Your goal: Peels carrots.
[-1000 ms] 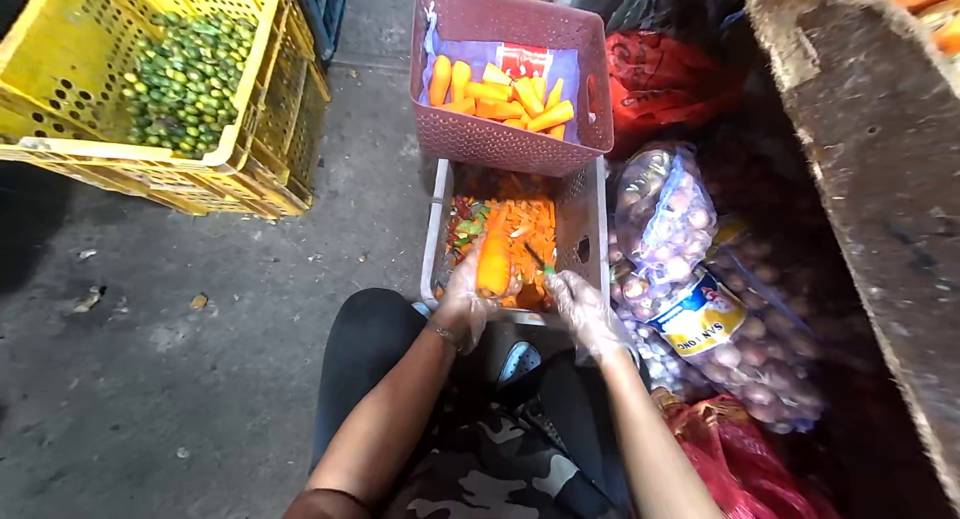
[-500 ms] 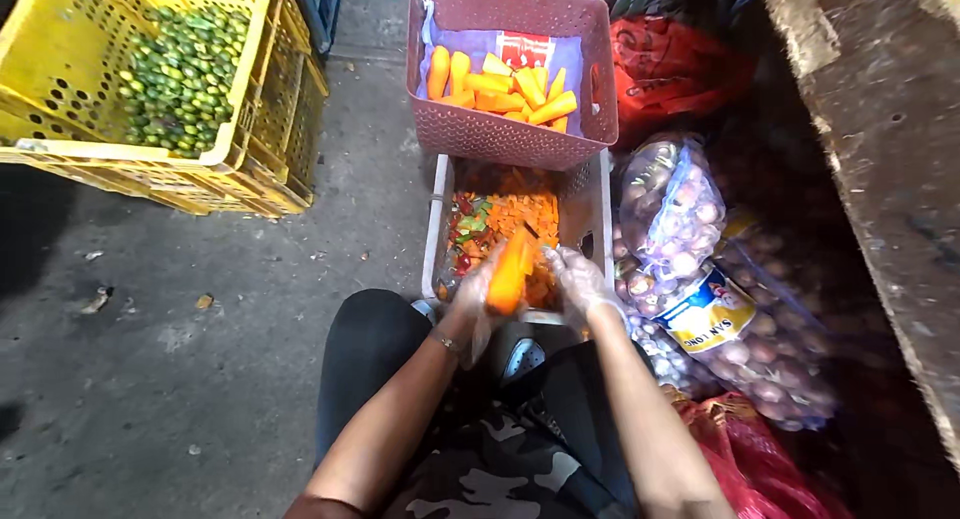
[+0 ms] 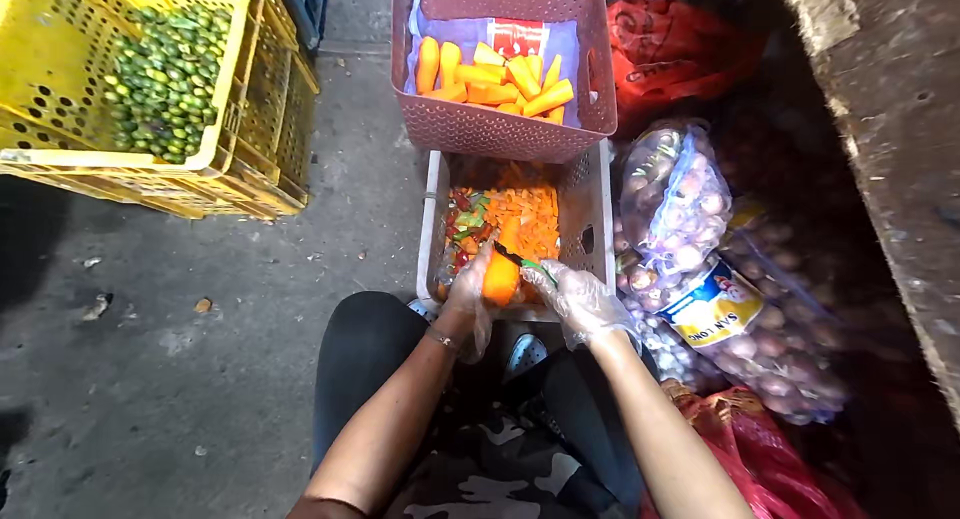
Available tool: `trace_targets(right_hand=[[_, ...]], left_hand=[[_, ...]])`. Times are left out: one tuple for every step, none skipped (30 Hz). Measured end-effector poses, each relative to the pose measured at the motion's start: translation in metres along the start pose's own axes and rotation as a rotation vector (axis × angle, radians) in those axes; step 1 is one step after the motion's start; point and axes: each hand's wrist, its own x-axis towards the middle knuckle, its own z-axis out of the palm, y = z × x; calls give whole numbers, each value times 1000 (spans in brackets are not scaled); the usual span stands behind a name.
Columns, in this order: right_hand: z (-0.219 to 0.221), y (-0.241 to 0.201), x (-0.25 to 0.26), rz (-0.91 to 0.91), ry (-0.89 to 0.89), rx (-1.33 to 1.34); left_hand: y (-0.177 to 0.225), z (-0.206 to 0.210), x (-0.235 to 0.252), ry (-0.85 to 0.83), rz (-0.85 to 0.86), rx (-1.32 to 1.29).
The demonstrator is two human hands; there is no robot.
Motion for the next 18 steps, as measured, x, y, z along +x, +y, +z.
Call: trace_targets(right_hand=[[0,-1,5,14,-5,2],[0,0,11,23,-12,27],[1,3,20,37,-3,72],[3,10,32,56,14,132],[7,20,45,91,37,188],[12,33,58,147,54,231],[17,47,69,205,62,270],[21,58,77,242,72,293],[22,65,79,255,89,309],[22,66,77,247,110,336],[21,63,68,216,136,391],[19,58,57,172,154,453],[16,51,46,126,171,514],[14,44,33,81,183,558],[13,39,19,36,196,576],[15,35,6,-11,215,573],[20,33,-6,-56,236,541],[26,30,-18,-106,251,485]], left_hand=[[-2,-2,2,-19,19,16],[-3,-3,3,-32,27,26],[-4,-3,3,-44,27,27],[-5,-3,2,-67,26,27],[-4,-2,1,-84,25,22],[-3,-3,0,-106,25,12],[-3,-4,-1,-141,26,-11],[-1,-5,0,-171,25,-43],[1,-6,3,-198,20,-83],[2,-7,5,-225,12,-113],[2,-6,5,-237,-1,-138],[2,-6,4,-262,-6,-153],[2,-7,3,-289,11,-168],[1,-9,3,-326,35,-186],[1,-9,3,-330,43,-207],[2,-8,1,-300,32,-220],[4,-7,1,-257,3,-244],[5,-6,2,-214,-26,-267]])
